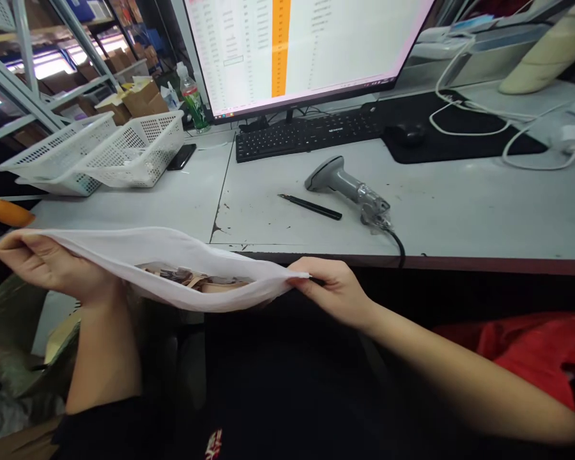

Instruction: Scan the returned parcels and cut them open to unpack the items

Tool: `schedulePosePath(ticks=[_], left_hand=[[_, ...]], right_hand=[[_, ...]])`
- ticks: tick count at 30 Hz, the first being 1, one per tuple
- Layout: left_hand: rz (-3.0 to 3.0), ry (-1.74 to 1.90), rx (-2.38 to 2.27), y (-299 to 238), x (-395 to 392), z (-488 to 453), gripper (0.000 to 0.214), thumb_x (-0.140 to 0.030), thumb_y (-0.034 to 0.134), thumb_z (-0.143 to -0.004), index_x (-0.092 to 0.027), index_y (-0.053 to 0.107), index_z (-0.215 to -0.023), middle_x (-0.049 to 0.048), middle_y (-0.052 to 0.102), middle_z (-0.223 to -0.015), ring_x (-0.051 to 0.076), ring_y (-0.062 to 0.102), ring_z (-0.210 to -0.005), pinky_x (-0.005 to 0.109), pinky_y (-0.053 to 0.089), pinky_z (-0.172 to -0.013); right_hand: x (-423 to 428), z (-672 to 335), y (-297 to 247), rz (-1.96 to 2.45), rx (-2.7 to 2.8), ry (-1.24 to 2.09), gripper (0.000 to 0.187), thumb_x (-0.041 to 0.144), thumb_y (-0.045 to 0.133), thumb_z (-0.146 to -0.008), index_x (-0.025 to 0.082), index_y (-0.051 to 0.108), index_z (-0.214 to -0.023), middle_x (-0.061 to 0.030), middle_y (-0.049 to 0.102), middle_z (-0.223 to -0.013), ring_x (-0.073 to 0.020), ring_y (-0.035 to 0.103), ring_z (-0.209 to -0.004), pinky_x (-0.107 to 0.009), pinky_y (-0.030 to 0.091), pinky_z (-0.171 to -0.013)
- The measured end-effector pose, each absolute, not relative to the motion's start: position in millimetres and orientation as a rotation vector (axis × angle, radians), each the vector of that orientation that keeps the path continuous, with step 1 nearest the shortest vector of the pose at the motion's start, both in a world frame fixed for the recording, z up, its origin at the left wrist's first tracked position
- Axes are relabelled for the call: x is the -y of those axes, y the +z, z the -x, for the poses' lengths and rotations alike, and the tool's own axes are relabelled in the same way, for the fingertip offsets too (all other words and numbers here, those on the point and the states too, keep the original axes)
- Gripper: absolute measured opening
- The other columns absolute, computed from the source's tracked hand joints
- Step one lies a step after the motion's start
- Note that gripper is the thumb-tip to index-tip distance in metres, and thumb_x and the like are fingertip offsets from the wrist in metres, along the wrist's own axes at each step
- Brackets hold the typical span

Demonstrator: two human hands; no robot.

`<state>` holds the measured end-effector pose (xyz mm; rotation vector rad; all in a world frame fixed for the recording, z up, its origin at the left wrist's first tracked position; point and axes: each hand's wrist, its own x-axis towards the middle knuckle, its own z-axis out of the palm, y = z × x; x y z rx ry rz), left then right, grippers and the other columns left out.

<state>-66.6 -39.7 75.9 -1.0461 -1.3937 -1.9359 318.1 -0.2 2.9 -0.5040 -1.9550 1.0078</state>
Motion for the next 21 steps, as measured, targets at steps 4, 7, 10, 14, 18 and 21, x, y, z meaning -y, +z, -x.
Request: schedulePosePath(ticks=[4, 7, 10, 14, 18, 21], left_hand=[[1.144, -1.621, 1.570, 56.2, 33.7, 97.0, 0.035, -0.052, 0.055, -0.090, -0.017, 0.049, -0.086, -0.0026, 0.042, -0.075, 0.014, 0.048, -0.071, 0.032, 0.050, -0.082], [1.523, -1.226, 2.000, 48.3, 32.0, 85.7, 0.039, -0.045, 0.062, -0.088, -0.018, 0.058, -0.116, 0.0040, 0.064, -0.096, 0.022, 0.060, -0.088, 0.041, 0.051, -0.089], [1.906, -1.180, 1.772, 55.2, 39.2, 28.2, 0.047, -0.040, 0.055, -0.094, -0.019, 0.048, -0.136, 0.0128, 0.056, -0.135, 0.029, 0.051, -0.127, 0.047, 0.039, -0.109], [2.562, -1.071, 1.307, 70.6, 53.5, -59.3, 0.020, -0.031, 0.043, -0.101, -0.021, 0.059, -0.106, 0.0072, 0.068, -0.105, 0.024, 0.059, -0.114, 0.043, 0.041, -0.105], [2.541, -1.128, 1.101, 75.5, 54.2, -94.8, 0.016, -0.020, 0.042, -0.099, -0.020, 0.054, -0.090, 0.0033, 0.064, -0.082, 0.018, 0.059, -0.076, 0.038, 0.047, -0.088], [2.512, -1.118, 1.084, 74.9, 50.4, -93.5, 0.015, -0.018, 0.042, -0.099, -0.020, 0.055, -0.089, 0.0034, 0.062, -0.078, 0.018, 0.056, -0.072, 0.034, 0.047, -0.076]], right_hand=[[-0.2, -309.5, 25.3, 0.450, 1.817, 0.890, 0.026, 0.028, 0.051, -0.100, 0.019, 0.058, -0.076, 0.0001, 0.054, -0.069, -0.0118, 0.051, -0.062, -0.025, 0.041, -0.058], [-1.0, -298.6, 33.8, 0.397, 1.826, 0.802, 0.029, 0.024, 0.045, -0.101, 0.019, 0.049, -0.073, 0.0018, 0.044, -0.067, -0.0108, 0.043, -0.060, -0.025, 0.036, -0.056], [-0.4, -282.9, 36.2, 0.379, 1.954, 0.687, 0.029, 0.021, 0.043, -0.099, 0.020, 0.040, -0.070, 0.0020, 0.042, -0.066, -0.0107, 0.041, -0.059, -0.025, 0.034, -0.056], [3.9, -267.1, 42.3, 0.371, 2.125, 0.453, 0.024, 0.018, 0.041, -0.095, 0.021, 0.040, -0.071, 0.0016, 0.044, -0.065, -0.0116, 0.038, -0.058, -0.027, 0.030, -0.056], [8.0, -264.3, 51.1, 0.344, 2.169, 0.306, 0.024, 0.018, 0.041, -0.092, 0.021, 0.036, -0.069, 0.0022, 0.042, -0.063, -0.0121, 0.033, -0.056, -0.029, 0.028, -0.055], [7.1, -270.0, 59.0, 0.306, 2.147, 0.318, 0.026, 0.016, 0.041, -0.090, 0.022, 0.033, -0.066, 0.0029, 0.038, -0.060, -0.0121, 0.032, -0.055, -0.029, 0.028, -0.056]])
